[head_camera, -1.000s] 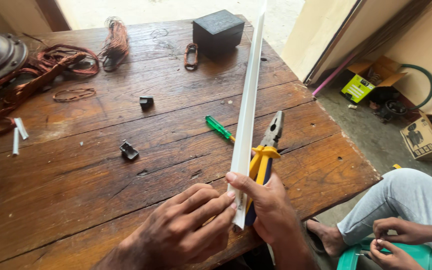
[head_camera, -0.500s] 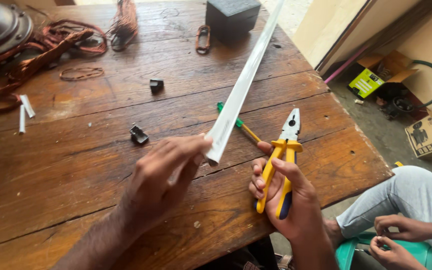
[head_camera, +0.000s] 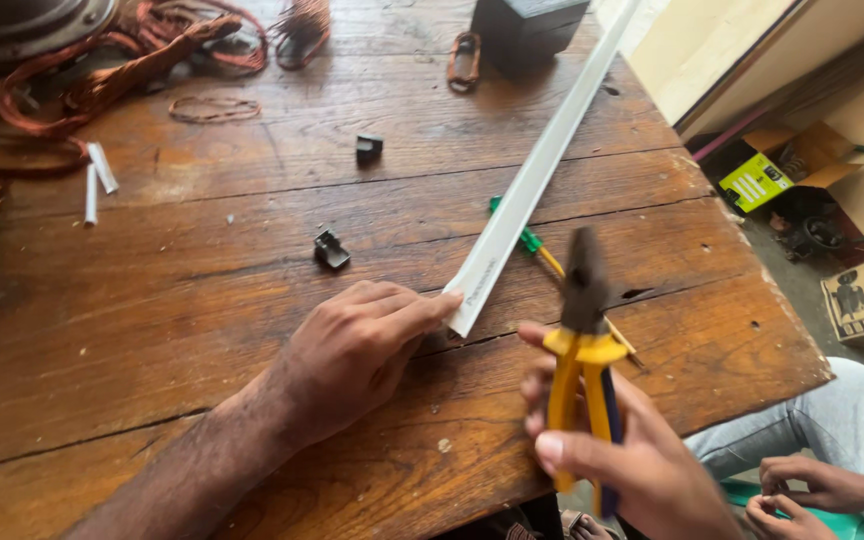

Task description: The person fits a small metal connector onto the end of a white plastic conduit, then uses pliers to crimp and secure the connector in place. The person repeatedly checks the fit and adjusts the connector before completing the crimp.

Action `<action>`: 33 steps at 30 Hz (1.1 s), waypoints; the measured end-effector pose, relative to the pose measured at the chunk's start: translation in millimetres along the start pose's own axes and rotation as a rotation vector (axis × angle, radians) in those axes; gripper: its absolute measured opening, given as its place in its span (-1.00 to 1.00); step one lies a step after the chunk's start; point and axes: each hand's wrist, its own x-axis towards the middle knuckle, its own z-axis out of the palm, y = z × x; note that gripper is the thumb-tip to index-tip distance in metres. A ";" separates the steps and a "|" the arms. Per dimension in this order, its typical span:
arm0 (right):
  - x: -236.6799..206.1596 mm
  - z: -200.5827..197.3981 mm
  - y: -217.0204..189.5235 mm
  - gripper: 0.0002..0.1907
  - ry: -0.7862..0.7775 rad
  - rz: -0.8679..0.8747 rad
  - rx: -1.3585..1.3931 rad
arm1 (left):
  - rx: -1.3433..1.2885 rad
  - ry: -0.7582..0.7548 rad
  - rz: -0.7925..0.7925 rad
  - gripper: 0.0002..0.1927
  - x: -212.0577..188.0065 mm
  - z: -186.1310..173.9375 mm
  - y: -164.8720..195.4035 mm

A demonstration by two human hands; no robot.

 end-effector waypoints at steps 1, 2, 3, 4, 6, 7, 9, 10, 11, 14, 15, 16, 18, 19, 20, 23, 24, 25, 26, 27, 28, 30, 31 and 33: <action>-4.4 0.1 -0.6 -0.05 0.079 -0.018 -0.236 | -0.003 0.005 -0.005 -0.66 -1.8 0.7 -1.8; -9.9 0.0 -1.5 -0.07 0.160 -0.037 -0.473 | -0.008 0.010 -0.009 -0.67 -3.4 1.7 -3.4; -14.2 -0.4 -2.1 -0.10 0.242 -0.055 -0.711 | -0.015 0.015 -0.011 -0.69 -5.1 2.7 -4.6; -18.1 -0.3 -2.6 -0.24 0.281 -0.155 -0.811 | -0.029 0.027 -0.018 -0.70 -6.5 3.7 -5.4; -24.4 0.1 -4.2 -0.46 0.351 -0.365 -1.008 | -0.054 0.054 -0.030 -0.73 -8.7 5.9 -6.0; -26.3 0.1 -5.3 -0.53 0.376 -0.403 -1.148 | -0.060 0.068 -0.016 -0.74 -9.4 7.0 -5.6; -30.9 -0.9 -10.0 -0.65 0.425 -0.483 -1.426 | -0.070 0.095 0.010 -0.76 -9.9 9.4 -4.2; -31.3 -0.5 -10.6 -0.64 0.425 -0.426 -1.459 | -0.036 0.110 0.055 -0.76 -9.9 10.7 -3.3; -33.0 -0.8 -12.1 -0.62 0.426 -0.368 -1.491 | -0.003 0.123 0.100 -0.77 -9.8 12.2 -1.9; -38.7 -0.4 -12.5 -0.64 0.436 -0.382 -1.650 | 0.055 0.114 0.142 -0.79 -10.9 16.6 2.8; -41.1 -0.3 -11.8 -0.66 0.440 -0.418 -1.715 | 0.066 0.103 0.140 -0.80 -11.6 17.9 4.5; -44.1 -1.7 -12.9 -0.61 0.412 -0.417 -1.747 | 0.069 0.103 0.138 -0.79 -12.1 19.1 6.0; -50.2 -6.2 -17.1 -0.51 0.352 -0.410 -1.811 | 0.072 0.103 0.128 -0.78 -14.1 20.4 9.4; -52.3 -5.9 -16.0 -0.53 0.370 -0.417 -1.817 | 0.086 0.100 0.136 -0.78 -14.7 21.0 11.0; -55.5 -5.1 -14.9 -0.54 0.390 -0.425 -1.823 | 0.101 0.097 0.146 -0.78 -14.0 21.4 12.1; -58.7 -6.9 -14.7 -0.53 0.392 -0.434 -1.863 | 0.118 0.089 0.159 -0.77 -13.2 21.0 15.9; -58.9 -7.7 -15.4 -0.52 0.381 -0.437 -1.881 | 0.121 0.088 0.159 -0.76 -13.2 20.9 17.3; -59.4 -7.9 -16.3 -0.51 0.366 -0.440 -1.888 | 0.128 0.077 0.154 -0.76 -13.2 20.9 18.6; -60.2 -7.9 -17.3 -0.50 0.351 -0.444 -1.894 | 0.136 0.066 0.148 -0.76 -13.5 21.2 20.0; -60.3 -7.4 -17.8 -0.49 0.338 -0.447 -1.899 | 0.144 0.054 0.143 -0.76 -13.6 21.1 20.9; -59.9 -6.1 -17.3 -0.50 0.353 -0.449 -1.914 | 0.143 0.046 0.143 -0.75 -13.9 20.4 21.4; -59.2 -1.9 -15.1 -0.53 0.380 -0.450 -1.944 | 0.140 0.028 0.143 -0.72 -14.9 19.4 23.0; -58.4 -0.3 -15.3 -0.55 0.386 -0.481 -1.924 | 0.144 0.029 0.142 -0.72 -14.9 18.8 23.6; -57.7 3.6 -17.4 -0.60 0.406 -0.536 -1.886 | 0.147 0.029 0.149 -0.72 -14.4 18.0 24.2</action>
